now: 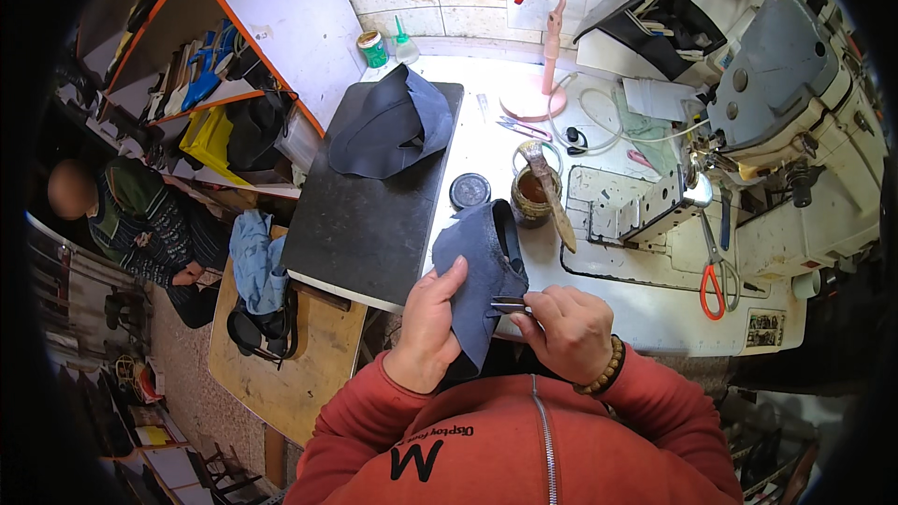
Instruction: The person aligns and sews a dark cap on a sewing machine, then applies a brown substance to the cap's edge with a brush. The person handles the cap and brush directly, working at a cluttered workbench with tools and materials visible.
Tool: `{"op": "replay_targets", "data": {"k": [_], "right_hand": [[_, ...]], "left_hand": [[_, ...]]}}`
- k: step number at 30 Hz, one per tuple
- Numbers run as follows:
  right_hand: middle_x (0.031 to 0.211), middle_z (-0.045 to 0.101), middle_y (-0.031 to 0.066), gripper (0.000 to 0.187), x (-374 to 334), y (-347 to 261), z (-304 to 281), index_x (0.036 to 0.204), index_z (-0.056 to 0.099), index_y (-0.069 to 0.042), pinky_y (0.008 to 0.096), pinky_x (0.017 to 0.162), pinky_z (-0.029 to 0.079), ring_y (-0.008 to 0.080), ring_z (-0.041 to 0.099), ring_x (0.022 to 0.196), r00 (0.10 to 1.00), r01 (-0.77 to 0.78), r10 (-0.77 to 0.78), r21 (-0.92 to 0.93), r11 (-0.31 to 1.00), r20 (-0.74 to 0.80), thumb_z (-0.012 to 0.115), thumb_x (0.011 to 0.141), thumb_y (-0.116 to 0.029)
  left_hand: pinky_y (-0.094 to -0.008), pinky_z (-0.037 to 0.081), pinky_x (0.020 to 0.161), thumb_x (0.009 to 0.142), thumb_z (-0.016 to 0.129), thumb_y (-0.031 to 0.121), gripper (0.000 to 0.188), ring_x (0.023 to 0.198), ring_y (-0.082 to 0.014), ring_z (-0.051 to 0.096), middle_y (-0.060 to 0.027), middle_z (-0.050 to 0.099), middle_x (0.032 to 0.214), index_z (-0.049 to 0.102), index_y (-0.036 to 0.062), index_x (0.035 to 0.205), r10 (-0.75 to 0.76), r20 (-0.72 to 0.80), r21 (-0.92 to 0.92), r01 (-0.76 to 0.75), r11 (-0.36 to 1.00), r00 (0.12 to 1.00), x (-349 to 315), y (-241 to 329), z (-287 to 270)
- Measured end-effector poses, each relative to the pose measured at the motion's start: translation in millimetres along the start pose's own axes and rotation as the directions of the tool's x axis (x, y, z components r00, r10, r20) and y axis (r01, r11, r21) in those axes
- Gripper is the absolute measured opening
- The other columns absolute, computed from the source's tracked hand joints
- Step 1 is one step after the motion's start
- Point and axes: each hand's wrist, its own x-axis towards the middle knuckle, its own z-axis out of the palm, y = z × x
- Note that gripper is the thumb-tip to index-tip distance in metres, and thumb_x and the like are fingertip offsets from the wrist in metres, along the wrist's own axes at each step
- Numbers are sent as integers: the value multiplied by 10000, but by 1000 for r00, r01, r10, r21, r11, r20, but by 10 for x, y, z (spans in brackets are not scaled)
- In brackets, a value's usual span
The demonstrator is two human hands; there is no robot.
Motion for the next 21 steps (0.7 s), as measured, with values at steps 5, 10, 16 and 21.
{"op": "replay_targets", "data": {"k": [5, 10, 16, 21], "right_hand": [[678, 563, 77, 213, -29, 48, 28, 861, 583, -54, 341, 521, 430, 252, 564, 582, 999, 9, -7, 40, 999, -51, 735, 723, -113], [676, 526, 45, 212, -60, 60, 28, 861, 591, -64, 331, 491, 403, 220, 536, 568, 993, 24, -17, 57, 998, -116, 720, 738, -178], [674, 509, 33, 212, -63, -7, 13, 868, 597, -71, 328, 501, 402, 208, 532, 570, 998, 13, -15, -40, 999, -57, 713, 734, -186], [670, 496, 23, 197, -42, -32, 23, 857, 592, -86, 328, 491, 392, 191, 529, 572, 998, 9, -13, -68, 998, -58, 707, 739, -195]], "left_hand": [[-409, 486, 918, 991, 409, 216, 376, 1025, -281, 616, -184, 604, 1163, 477, -44, 1255, 7, 1, -1, -7, 1000, 1000, -11, 14, 11], [-412, 484, 922, 992, 407, 213, 374, 1027, -281, 615, -187, 602, 1167, 476, -43, 1256, -9, -37, -32, 8, 999, 999, -19, 20, 25], [-412, 485, 917, 994, 405, 214, 374, 1028, -281, 614, -185, 599, 1170, 477, -47, 1251, 12, -18, -26, -13, 1000, 1000, -22, -9, 39], [-405, 487, 911, 992, 415, 214, 369, 1016, -276, 617, -174, 608, 1153, 481, -47, 1245, 22, -8, -24, -22, 999, 1000, -31, -36, 63]]}}
